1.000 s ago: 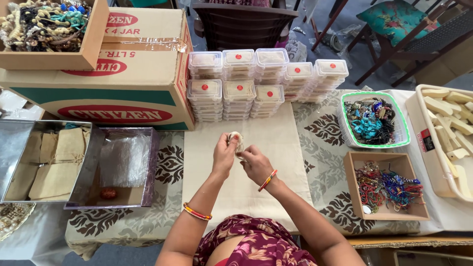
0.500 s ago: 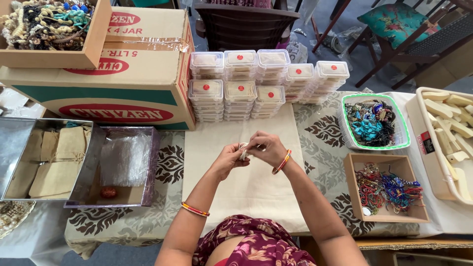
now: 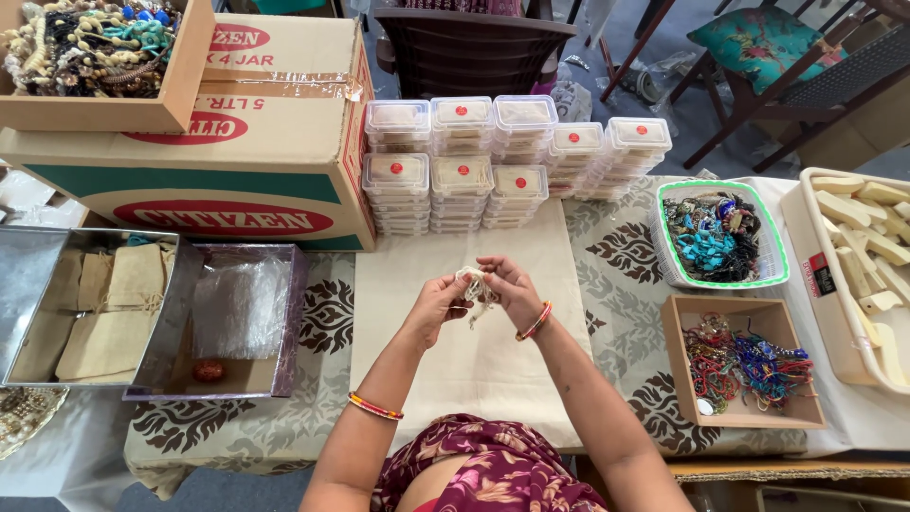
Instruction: The person sits at a table and packages jewelry by placing items into small plastic bags and then into cloth pouches. They seal the pouches and place them into small plastic containers, stacking the finished containers on the table.
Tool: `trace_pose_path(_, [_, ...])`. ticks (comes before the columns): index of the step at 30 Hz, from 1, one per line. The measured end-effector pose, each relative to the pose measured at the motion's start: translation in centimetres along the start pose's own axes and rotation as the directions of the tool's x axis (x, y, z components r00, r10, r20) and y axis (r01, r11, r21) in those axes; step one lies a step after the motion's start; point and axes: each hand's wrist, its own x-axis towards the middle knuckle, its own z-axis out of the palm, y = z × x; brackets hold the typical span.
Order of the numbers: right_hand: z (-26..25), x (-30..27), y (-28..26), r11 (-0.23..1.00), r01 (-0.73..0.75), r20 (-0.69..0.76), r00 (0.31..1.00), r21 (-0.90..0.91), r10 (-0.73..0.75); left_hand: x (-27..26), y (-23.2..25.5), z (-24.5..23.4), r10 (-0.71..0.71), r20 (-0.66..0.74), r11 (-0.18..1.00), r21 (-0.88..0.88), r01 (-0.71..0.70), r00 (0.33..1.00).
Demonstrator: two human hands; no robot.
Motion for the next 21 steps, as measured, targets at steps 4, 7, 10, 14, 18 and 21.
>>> trace_pose_path(4, [1.2, -0.8, 1.6, 0.99, -0.026, 0.023, 0.999, 0.141, 0.023, 0.8, 0.3, 0.0, -0.002, -0.146, 0.987, -0.16, -0.022, 0.989])
trace_pose_path(7, [0.2, -0.1, 5.4, 0.998, 0.034, -0.11, 0.993, -0.06, -0.04, 0.3, 1.7, 0.5, -0.009, -0.313, 0.969, -0.237, -0.069, 0.95])
trace_pose_path(10, [2.3, -0.8, 3.4, 0.754, 0.204, -0.149, 0.917, -0.625, -0.371, 0.8, 1.2, 0.4, -0.017, -0.385, 0.938, -0.326, -0.119, 0.923])
trace_pose_path(14, [4.8, -1.7, 1.3, 0.268, 0.303, 0.103, 0.815, -0.914, -0.57, 0.6, 0.9, 0.9, 0.014, -0.438, 0.954, -0.262, -0.142, 0.899])
trace_pose_path(18, [5.2, -1.4, 0.0, 0.075, 0.403, 0.326, 0.824, -0.912, -0.464, -1.4, 3.0, 2.0, 0.337, -0.412, 0.918, 0.345, -0.197, 0.847])
trace_pose_path(21, [5.0, -1.0, -2.5, 0.144, 0.49, 0.418, 0.838, -0.86, -0.351, -2.3, 4.3, 1.8, 0.357, -0.374, 0.792, 0.607, -0.065, 0.856])
